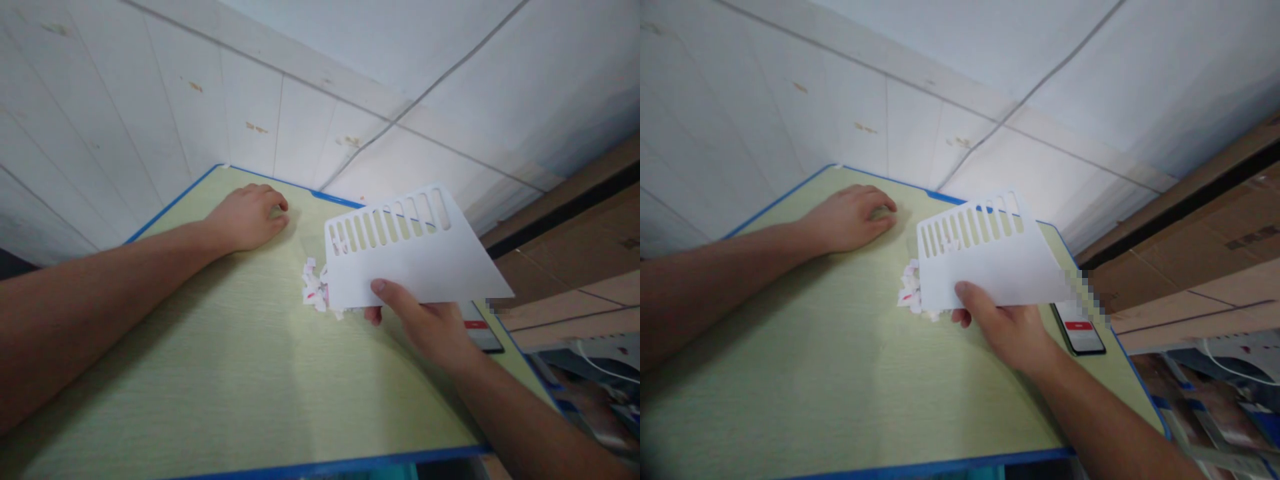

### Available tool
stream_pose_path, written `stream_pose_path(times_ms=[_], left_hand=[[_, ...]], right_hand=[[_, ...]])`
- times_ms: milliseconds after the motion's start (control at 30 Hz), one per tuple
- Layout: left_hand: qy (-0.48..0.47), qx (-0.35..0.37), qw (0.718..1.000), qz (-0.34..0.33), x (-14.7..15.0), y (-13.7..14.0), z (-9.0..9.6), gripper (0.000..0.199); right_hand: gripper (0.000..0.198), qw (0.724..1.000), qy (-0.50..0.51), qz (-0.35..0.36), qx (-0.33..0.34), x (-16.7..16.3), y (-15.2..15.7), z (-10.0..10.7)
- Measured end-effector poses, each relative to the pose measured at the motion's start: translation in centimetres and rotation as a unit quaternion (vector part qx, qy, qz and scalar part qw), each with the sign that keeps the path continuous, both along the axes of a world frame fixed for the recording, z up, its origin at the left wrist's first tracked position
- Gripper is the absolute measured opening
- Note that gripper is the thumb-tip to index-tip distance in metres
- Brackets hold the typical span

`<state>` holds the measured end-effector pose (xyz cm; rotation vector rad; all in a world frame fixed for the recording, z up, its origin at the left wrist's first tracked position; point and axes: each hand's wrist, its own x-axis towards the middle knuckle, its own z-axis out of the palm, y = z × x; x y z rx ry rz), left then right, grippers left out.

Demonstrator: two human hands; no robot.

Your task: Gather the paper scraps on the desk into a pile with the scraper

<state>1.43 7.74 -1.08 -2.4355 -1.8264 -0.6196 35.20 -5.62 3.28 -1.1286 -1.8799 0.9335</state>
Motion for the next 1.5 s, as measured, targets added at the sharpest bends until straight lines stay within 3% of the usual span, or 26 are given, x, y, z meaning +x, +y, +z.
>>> stream_pose_path(times_ms=[233,433,600,800,1033,1267,1500], left_hand=[[0.002,0.0,1.0,-0.003,0.1,-0.1,0.1,0.048],[0.006,0.004,1.0,-0.004,-0.1,0.1,-0.2,0.049],[0.014,-0.013,1.0,0.009,0.5,-0.4,0.5,0.052],[0.014,-0.026,0.999,0.012,0.7,-0.6,1.0,0.051],[0.02,-0.022,1.0,0.008,0.6,-0.3,0.7,0.05],[0.018,-0.017,1.0,0.005,0.8,-0.3,0.5,0.047],[0.005,-0.023,1.0,0.009,1.1,-0.6,0.8,0.049]], right_hand=[[0.043,0.996,-0.031,0.062,-0.05,-0.4,-0.7,-0.3],[0.044,0.994,-0.048,0.082,-0.05,-0.2,-0.9,-0.7],[0.038,0.989,-0.06,0.13,-0.038,-0.2,-1.7,-0.8],[0.034,0.979,-0.079,0.186,0.024,-0.7,-3.1,-0.6],[0.031,0.979,-0.118,0.163,0.033,-0.6,-3.8,-0.4],[0.016,0.954,-0.186,0.232,0.032,-0.5,-4.7,0.5],[0.025,0.971,-0.15,0.17,0.082,-0.9,-5.2,-0.6]])
